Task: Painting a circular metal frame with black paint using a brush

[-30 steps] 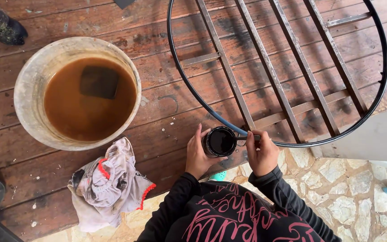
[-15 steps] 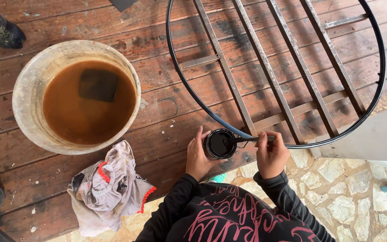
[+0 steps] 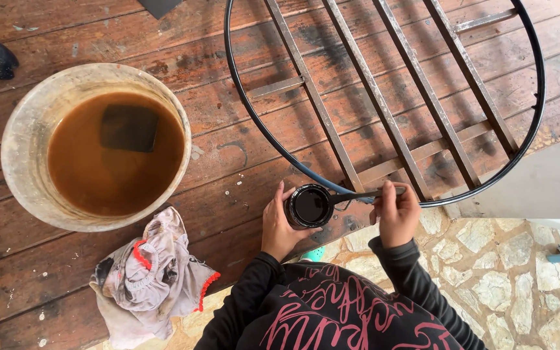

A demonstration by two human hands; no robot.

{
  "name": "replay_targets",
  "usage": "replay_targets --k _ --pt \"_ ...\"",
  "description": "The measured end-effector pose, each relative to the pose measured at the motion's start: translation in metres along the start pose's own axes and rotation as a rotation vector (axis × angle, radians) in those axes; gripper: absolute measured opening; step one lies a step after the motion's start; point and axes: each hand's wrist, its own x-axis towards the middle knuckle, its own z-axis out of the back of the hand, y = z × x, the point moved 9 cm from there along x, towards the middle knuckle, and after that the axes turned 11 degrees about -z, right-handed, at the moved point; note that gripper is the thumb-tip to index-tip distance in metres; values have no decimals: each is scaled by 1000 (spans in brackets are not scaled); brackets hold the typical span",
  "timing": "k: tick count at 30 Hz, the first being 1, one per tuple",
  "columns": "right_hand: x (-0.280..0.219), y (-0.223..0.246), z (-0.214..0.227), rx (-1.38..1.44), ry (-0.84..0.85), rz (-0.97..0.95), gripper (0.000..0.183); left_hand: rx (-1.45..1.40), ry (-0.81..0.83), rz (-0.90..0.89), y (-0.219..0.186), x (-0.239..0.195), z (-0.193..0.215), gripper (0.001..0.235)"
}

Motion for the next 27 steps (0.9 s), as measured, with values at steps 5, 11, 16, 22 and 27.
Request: replay_targets --k 5,11,16,22,27 --pt "32 -97 46 561 0 -518 22 12 -4 -31 -5 -1 1 141" --pt "43 -156 131 507 -321 -451 19 24 -42 -85 -9 4 5 138" --pt "35 -128 119 138 -278 -43 23 22 -44 -85 -9 3 6 138" --pt "30 -106 159 -210 -445 187 20 -7 -38 -124 -15 4 8 134" --pt "14 -78 96 -176 -360 126 18 -10 -32 -145 -13 5 7 134"
